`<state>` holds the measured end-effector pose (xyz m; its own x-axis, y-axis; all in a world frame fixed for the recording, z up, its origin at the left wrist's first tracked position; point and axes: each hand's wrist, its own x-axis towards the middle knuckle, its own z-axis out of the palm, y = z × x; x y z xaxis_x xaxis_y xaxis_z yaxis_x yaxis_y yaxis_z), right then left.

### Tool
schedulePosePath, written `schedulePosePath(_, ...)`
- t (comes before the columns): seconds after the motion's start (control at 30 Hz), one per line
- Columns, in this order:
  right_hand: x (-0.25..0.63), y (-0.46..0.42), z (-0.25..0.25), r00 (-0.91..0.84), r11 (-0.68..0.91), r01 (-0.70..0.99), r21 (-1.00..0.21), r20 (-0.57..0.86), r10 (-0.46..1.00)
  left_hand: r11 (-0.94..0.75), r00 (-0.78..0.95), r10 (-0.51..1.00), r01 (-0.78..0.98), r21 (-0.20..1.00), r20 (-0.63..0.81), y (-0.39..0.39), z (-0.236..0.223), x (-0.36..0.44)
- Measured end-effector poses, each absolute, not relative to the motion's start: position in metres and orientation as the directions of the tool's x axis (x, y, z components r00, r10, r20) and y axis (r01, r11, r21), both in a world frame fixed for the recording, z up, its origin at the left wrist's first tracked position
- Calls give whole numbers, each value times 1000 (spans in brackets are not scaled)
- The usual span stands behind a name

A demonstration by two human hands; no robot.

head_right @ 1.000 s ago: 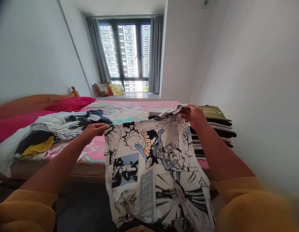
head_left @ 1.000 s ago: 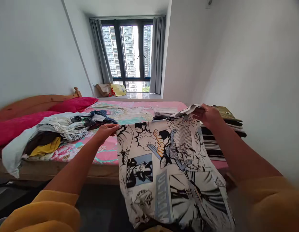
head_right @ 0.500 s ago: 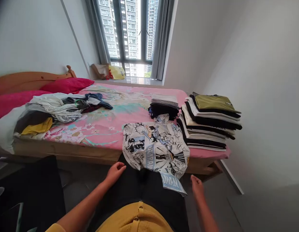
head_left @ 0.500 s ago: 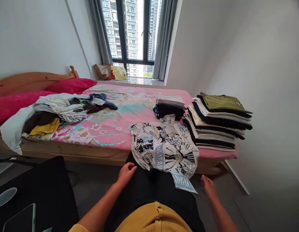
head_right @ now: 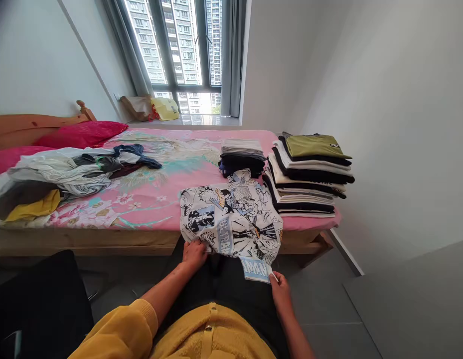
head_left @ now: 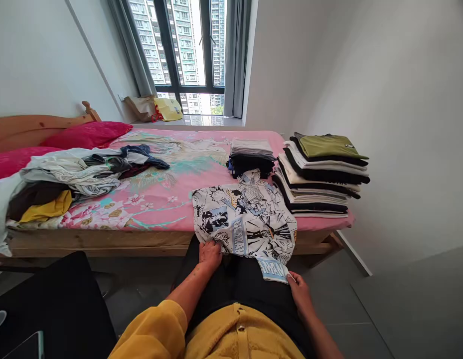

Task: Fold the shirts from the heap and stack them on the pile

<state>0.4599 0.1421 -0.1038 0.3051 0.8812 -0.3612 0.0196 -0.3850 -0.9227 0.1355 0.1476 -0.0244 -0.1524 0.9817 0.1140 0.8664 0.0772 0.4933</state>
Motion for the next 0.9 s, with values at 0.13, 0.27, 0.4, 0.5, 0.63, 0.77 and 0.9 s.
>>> schedulePosePath(0.13,467,139,-109,317,-393,-40,-919,-384,867,132,-250,959,813,567,135,132,-14,111)
schedulePosePath(0.27,467,137,-112,317,-446,-56,-894,-439,841,180,-418,906,522,834,66,94,-2,79)
schedulePosePath(0.4,460,138,-103,276,-514,-92,-853,-518,810,194,-404,915,440,877,1,76,-6,73)
schedulePosePath(0.5,456,138,-94,260,-534,-114,-838,-543,798,292,-410,912,662,691,8,87,-17,89)
schedulePosePath(0.63,456,135,-93,288,-535,-58,-843,-527,800,363,-431,902,801,476,37,104,-23,107)
schedulePosePath(0.77,459,134,-102,248,-574,-20,-819,-560,791,435,-498,867,736,519,-20,89,-18,99)
schedulePosePath(0.9,463,136,-113,233,-593,58,-803,-567,790,452,-585,811,642,619,14,58,-19,83)
